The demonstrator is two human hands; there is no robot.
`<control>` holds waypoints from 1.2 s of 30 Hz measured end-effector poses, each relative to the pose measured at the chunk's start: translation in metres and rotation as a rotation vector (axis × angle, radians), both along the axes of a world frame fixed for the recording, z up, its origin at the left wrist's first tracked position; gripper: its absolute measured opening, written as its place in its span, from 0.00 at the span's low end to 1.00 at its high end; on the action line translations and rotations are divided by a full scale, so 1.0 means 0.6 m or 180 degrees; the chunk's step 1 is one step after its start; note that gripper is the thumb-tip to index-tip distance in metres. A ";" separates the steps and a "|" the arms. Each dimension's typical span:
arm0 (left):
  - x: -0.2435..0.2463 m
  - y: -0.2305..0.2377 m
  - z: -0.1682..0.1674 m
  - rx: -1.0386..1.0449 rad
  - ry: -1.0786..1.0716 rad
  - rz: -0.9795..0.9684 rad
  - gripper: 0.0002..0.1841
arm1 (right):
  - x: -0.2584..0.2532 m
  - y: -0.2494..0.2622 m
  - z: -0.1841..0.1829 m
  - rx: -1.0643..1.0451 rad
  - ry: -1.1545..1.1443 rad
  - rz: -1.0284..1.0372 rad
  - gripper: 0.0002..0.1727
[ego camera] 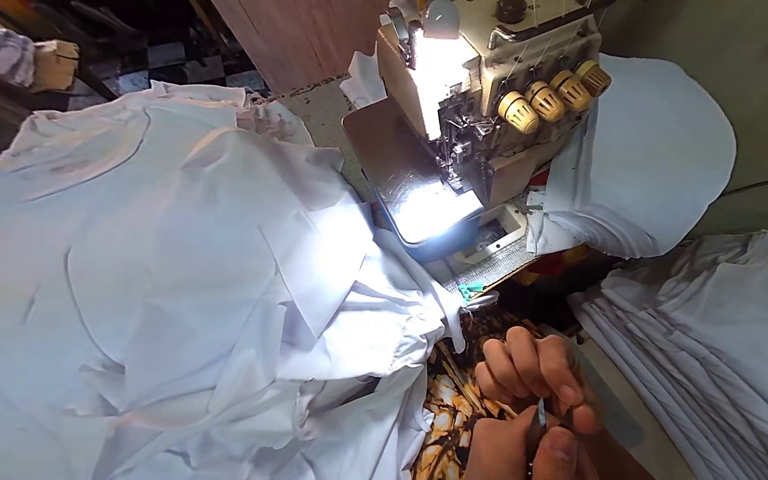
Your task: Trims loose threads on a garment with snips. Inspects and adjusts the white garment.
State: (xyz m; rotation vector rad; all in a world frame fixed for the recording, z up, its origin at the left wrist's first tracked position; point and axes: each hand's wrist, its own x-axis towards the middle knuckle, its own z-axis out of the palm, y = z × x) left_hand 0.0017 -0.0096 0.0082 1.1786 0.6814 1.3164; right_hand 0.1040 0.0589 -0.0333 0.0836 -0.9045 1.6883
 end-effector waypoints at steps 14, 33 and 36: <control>-0.002 -0.006 0.004 0.0264 0.1011 0.0659 0.23 | 0.002 -0.002 0.023 -0.0352 -0.0094 0.0579 0.06; -0.020 -0.005 0.001 -0.0624 -0.0889 -0.0631 0.20 | 0.000 0.001 0.022 0.0086 -0.0257 0.0077 0.06; -0.018 -0.009 0.005 -0.0255 -0.0118 -0.0182 0.23 | 0.004 0.001 0.020 0.0117 -0.0316 0.0058 0.09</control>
